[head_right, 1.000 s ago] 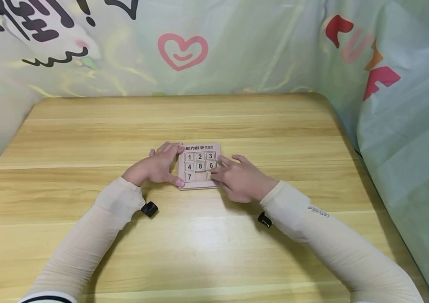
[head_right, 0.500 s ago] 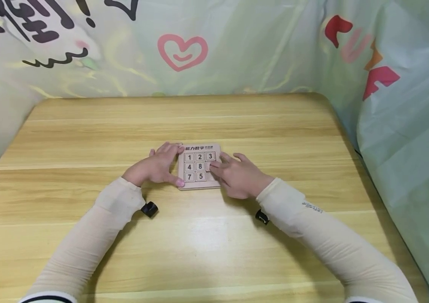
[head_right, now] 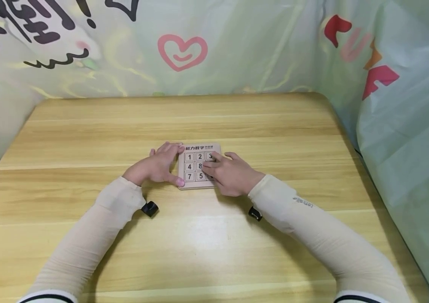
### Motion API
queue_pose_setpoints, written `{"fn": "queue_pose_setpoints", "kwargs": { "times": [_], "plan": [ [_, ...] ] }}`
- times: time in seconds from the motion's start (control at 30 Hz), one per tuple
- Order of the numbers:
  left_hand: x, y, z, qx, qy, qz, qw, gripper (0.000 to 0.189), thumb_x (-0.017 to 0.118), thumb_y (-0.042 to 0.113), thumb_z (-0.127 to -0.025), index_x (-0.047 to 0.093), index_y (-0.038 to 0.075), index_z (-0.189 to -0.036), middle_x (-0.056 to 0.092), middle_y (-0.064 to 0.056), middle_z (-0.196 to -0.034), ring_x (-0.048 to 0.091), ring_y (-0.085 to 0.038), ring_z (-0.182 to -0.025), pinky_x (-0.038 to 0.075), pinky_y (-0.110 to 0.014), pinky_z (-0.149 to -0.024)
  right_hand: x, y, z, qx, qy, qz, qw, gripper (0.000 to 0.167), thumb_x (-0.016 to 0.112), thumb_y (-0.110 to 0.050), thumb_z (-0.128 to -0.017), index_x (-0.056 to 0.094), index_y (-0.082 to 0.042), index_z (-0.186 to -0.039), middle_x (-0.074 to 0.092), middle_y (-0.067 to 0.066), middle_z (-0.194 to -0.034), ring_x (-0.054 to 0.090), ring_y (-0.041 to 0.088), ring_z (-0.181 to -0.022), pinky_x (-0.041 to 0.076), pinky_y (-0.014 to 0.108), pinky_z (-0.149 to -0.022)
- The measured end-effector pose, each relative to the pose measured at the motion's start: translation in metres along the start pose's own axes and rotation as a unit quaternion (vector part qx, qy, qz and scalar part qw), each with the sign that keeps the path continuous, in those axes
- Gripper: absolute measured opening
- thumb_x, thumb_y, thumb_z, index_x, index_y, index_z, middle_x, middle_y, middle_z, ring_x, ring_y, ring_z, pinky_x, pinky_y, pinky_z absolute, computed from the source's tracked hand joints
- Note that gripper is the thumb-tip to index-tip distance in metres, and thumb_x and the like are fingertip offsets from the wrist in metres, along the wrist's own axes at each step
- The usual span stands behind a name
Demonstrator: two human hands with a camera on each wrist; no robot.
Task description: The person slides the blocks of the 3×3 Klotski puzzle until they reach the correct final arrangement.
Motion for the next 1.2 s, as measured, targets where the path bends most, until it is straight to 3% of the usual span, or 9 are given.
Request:
{"fn": "queue_pose_setpoints", "kwargs": {
  "times": [0.2, 0.4, 0.67, 0.93, 1.2],
  "plan": [
    [0.000, 0.001, 0.000, 0.002, 0.000, -0.003, 1.0000, 0.112, 0.083, 0.053, -0.068, 0.021, 0.011, -0.151, 0.008, -0.008, -0.161, -0.006, -0.036, -0.146, -0.008, -0.063, -0.112, -0.004, 0.010, 0.009, 0.019, 0.008, 0.010, 0.9997, 0.042, 0.051, -0.016, -0.092, 0.061, -0.010, -0.132, 0.057, 0.002, -0.136, 0.037, 0.034, -0.137, 0.030, 0.060, -0.107],
    [-0.001, 0.004, 0.000, 0.005, 0.000, -0.006, 1.0000, 0.113, 0.083, 0.053, -0.067, 0.022, 0.011, -0.151, 0.009, -0.010, -0.161, -0.005, -0.038, -0.146, -0.007, -0.064, -0.111, -0.001, -0.008, 0.011, -0.033, 0.003, -0.018, 0.9993, 0.043, 0.053, -0.012, -0.090, 0.060, -0.009, -0.133, 0.056, 0.003, -0.137, 0.037, 0.037, -0.136, 0.028, 0.062, -0.108],
    [0.002, 0.003, 0.000, 0.001, -0.001, -0.005, 1.0000, 0.114, 0.083, 0.053, -0.067, 0.021, 0.010, -0.152, 0.008, -0.010, -0.161, -0.005, -0.037, -0.146, -0.008, -0.064, -0.111, 0.003, -0.007, -0.001, -0.015, 0.006, 0.011, 0.9998, 0.049, 0.054, -0.011, -0.088, 0.056, -0.010, -0.137, 0.052, 0.003, -0.141, 0.034, 0.036, -0.138, 0.031, 0.060, -0.106],
    [0.001, 0.001, 0.000, 0.002, 0.004, -0.006, 1.0000, 0.112, 0.083, 0.052, -0.068, 0.021, 0.010, -0.151, 0.009, -0.008, -0.161, -0.004, -0.037, -0.146, -0.006, -0.065, -0.111, 0.008, -0.031, -0.003, -0.057, -0.030, -0.010, 0.9978, 0.052, 0.055, -0.008, -0.088, 0.053, -0.011, -0.140, 0.047, 0.003, -0.145, 0.027, 0.035, -0.141, 0.023, 0.060, -0.112],
    [0.000, 0.000, 0.000, 0.003, 0.005, -0.004, 1.0000, 0.113, 0.083, 0.054, -0.067, 0.021, 0.011, -0.152, 0.008, -0.007, -0.161, -0.005, -0.037, -0.146, -0.007, -0.064, -0.112, 0.002, -0.013, 0.016, -0.029, 0.000, -0.010, 0.9995, 0.044, 0.051, -0.008, -0.091, 0.060, -0.010, -0.133, 0.054, 0.002, -0.139, 0.033, 0.033, -0.139, 0.027, 0.061, -0.109]
  ]
}}
Point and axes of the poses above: each hand's wrist, its own z-axis away from the middle knuckle, its own x-axis out of the palm, y = z × x, the point moved 10 cm from there along -z, towards the middle knuckle
